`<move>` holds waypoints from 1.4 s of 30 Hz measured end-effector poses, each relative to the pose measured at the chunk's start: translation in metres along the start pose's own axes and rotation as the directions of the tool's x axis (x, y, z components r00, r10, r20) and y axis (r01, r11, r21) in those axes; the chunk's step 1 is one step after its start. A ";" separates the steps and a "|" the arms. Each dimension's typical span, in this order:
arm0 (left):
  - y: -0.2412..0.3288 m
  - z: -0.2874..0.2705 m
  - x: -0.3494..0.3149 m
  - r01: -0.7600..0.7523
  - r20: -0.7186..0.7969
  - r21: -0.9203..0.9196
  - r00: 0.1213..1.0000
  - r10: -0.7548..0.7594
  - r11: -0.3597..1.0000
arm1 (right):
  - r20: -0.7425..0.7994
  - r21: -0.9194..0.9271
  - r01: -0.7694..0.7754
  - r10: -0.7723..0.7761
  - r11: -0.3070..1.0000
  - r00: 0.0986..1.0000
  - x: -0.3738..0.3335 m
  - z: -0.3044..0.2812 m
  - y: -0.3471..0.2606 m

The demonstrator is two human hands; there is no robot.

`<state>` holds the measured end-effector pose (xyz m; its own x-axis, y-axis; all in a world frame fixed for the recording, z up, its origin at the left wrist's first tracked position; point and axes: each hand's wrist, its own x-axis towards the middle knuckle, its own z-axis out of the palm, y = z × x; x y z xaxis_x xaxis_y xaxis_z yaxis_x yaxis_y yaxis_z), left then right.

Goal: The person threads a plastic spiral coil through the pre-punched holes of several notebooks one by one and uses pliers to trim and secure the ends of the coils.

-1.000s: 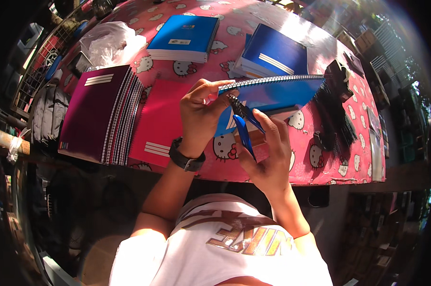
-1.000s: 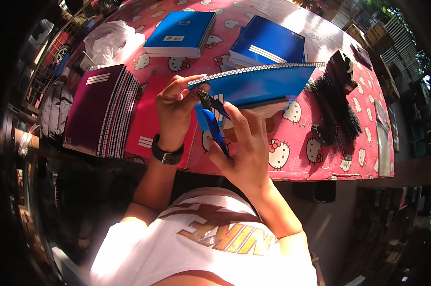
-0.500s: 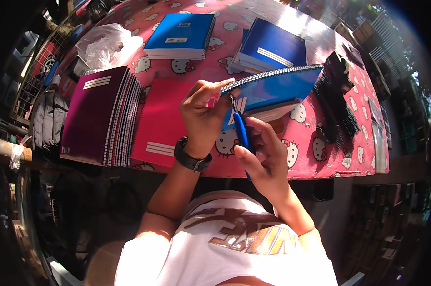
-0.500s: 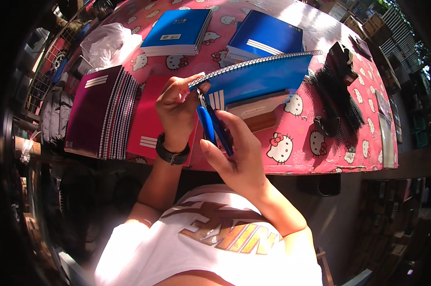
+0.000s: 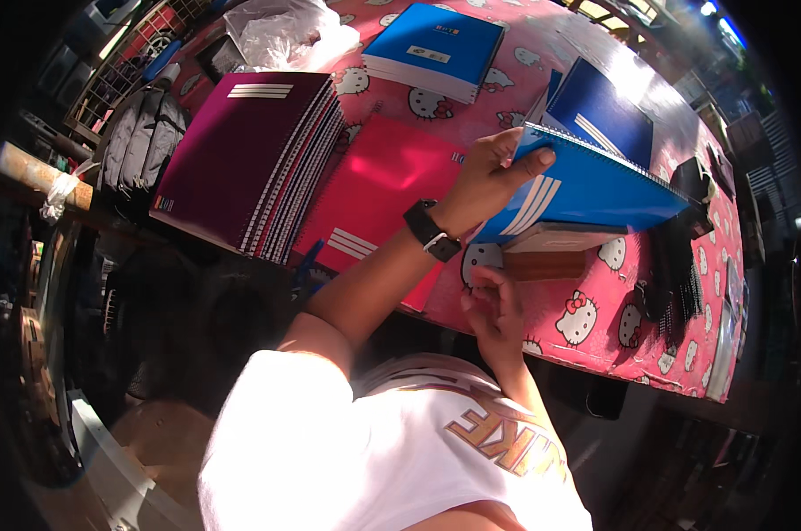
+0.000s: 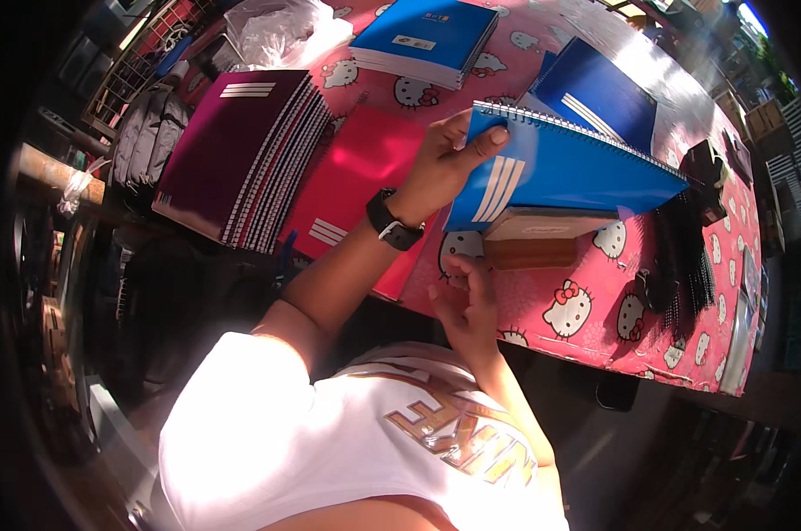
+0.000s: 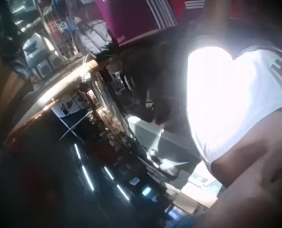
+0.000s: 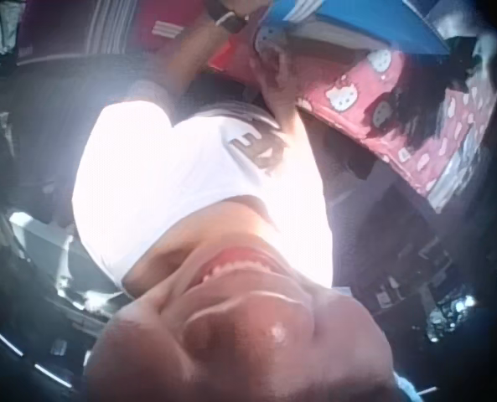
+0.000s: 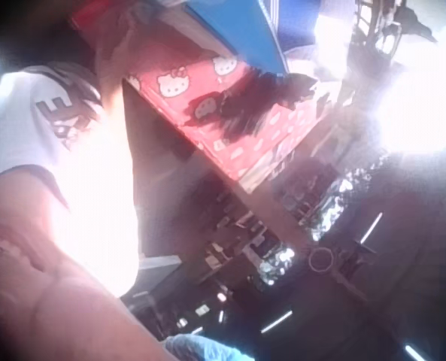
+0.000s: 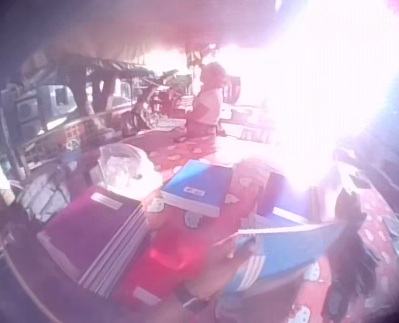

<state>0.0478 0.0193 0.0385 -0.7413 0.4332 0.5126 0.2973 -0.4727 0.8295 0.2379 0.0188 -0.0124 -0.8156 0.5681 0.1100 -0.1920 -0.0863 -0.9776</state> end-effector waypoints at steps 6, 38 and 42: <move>-0.016 -0.040 0.004 0.397 0.379 -0.305 0.885 -0.272 0.866 | 0.249 -0.603 0.115 0.049 0.790 0.967 -0.007 -0.001 0.033; 0.018 -0.048 -0.067 0.297 -0.192 -0.196 0.923 -0.334 0.934 | 0.730 -0.060 0.187 -0.085 0.981 0.679 0.035 0.106 -0.092; 0.057 -0.073 -0.113 0.180 0.104 -0.279 0.982 -0.157 0.943 | 0.243 0.207 0.077 -0.128 0.975 0.962 0.015 0.030 -0.094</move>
<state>0.1044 -0.1128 0.0114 -0.7119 0.5797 0.3964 -0.0214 -0.5821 0.8129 0.2276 0.0110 0.0862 -0.8925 0.3582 0.2742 -0.3631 -0.2095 -0.9079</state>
